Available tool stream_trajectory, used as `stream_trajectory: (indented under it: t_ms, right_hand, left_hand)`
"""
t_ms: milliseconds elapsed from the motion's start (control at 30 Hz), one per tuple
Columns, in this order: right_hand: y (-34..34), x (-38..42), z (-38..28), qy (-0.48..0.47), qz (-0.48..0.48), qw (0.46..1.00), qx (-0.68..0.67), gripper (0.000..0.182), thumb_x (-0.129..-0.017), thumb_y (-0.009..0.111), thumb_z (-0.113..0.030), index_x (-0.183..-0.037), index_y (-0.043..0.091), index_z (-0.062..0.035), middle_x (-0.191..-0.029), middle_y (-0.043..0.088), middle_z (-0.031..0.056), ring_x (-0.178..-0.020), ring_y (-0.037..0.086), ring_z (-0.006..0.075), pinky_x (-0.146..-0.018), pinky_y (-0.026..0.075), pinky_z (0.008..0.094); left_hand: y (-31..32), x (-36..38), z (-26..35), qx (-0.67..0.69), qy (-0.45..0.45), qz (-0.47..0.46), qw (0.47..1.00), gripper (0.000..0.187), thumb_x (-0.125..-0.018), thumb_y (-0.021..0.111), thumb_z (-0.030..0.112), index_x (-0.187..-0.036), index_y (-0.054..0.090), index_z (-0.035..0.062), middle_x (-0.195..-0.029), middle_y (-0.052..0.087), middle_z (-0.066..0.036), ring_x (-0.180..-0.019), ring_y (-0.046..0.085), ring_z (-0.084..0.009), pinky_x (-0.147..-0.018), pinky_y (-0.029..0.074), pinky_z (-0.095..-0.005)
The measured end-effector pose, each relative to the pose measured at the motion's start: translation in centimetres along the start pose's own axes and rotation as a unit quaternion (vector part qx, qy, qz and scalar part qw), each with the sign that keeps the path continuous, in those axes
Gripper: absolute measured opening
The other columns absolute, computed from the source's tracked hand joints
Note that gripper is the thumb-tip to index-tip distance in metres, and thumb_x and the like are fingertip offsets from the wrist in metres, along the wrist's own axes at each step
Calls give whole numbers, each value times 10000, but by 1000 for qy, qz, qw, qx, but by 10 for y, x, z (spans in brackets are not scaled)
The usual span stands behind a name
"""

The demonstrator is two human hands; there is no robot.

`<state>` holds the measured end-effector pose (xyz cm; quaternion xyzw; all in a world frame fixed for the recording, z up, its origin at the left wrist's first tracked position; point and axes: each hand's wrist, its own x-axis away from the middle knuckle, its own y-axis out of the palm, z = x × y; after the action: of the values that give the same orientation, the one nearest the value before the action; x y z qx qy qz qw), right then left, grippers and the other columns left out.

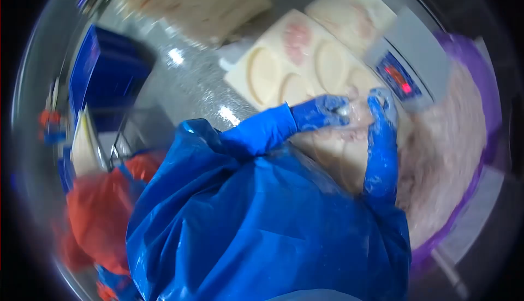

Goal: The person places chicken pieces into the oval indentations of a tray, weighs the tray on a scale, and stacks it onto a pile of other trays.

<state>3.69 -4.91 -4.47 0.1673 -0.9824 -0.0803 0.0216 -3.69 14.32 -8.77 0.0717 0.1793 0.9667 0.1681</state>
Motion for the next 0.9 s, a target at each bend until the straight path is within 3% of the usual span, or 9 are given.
stream_trajectory:
  t_ms: [67, 167, 267, 300, 467, 533, 567, 800, 900]
  right_hand:
    - [32, -2, -9, 43, -65, 996, 49, 211, -883, 645, -10, -1083, 585, -41, -1015, 587, 18, -968, 553, 110, -864, 472, 269]
    - [84, 0, -6, 23, -213, 973, 87, 210, -880, 646, 0, -1080, 591, -37, -1017, 605, 29, -958, 570, 126, -861, 481, 275]
    - [97, -18, -15, 23, -251, 961, 114, 168, -849, 708, -58, -988, 619, -23, -1025, 618, 60, -970, 572, 153, -910, 461, 290]
    - [95, -33, 3, -111, -291, 935, 169, 290, -851, 718, -93, -1102, 599, -8, -1094, 607, 85, -1009, 566, 158, -933, 458, 306]
    - [86, -62, 30, -69, -343, 935, 50, 587, -868, 716, -180, -1352, 454, 22, -1281, 536, 127, -1104, 542, 199, -974, 450, 341]
    - [92, -74, 46, 36, -333, 942, 2, 594, -890, 706, -161, -1372, 415, 26, -1256, 536, 146, -1120, 535, 213, -992, 438, 344]
    - [100, -79, 52, 40, -367, 929, -4, 594, -890, 706, -161, -1372, 415, 26, -1256, 536, 146, -1120, 535, 213, -992, 438, 344]
    - [109, -87, 57, 49, -509, 859, -19, 537, -904, 731, -260, -1287, 474, 16, -1180, 600, 147, -1095, 584, 225, -896, 515, 349]
    - [128, -93, 78, 68, -559, 826, 32, 462, -948, 662, -195, -1320, 476, 6, -1257, 574, 152, -1133, 570, 237, -979, 475, 355]
  left_hand:
    - [1, 22, 21, -179, 101, 75, 976, 362, -889, 739, 225, -1158, 610, 21, -1054, 655, -57, -969, 570, -123, -875, 478, -314]
    - [-2, 51, 28, 63, 120, 133, 982, 415, -906, 724, 236, -1244, 596, 30, -1062, 651, -38, -991, 557, -110, -880, 471, -303]
    - [-3, 40, 8, 55, 112, 194, 973, 422, -929, 703, 245, -1278, 583, 40, -1002, 639, -7, -892, 555, -62, -756, 476, -251]
    - [-1, 46, 9, 54, 123, 221, 966, 422, -929, 703, 245, -1278, 583, 40, -1002, 639, -7, -892, 555, -62, -756, 476, -251]
    - [1, 21, -12, 67, 199, 330, 920, 482, -919, 707, 313, -1282, 559, 33, -998, 637, -22, -891, 562, -83, -757, 474, -266]
    - [0, 16, -13, -32, 235, 447, 863, 488, -915, 689, 405, -1206, 575, 29, -1008, 640, -64, -950, 573, -144, -830, 470, -331]
    - [-12, 17, -26, -68, 167, 462, 868, 547, -948, 664, 318, -1373, 479, 29, -1234, 572, -103, -1091, 555, -162, -917, 478, -321]
    - [21, 13, 12, 82, 341, 622, 701, 434, -921, 651, 306, -1183, 556, -27, -1052, 645, -159, -984, 598, -199, -868, 484, -360]
    - [23, 20, 12, -37, 204, 732, 649, 505, -919, 681, 330, -1281, 536, 10, -1134, 641, -153, -1031, 599, -211, -900, 481, -361]
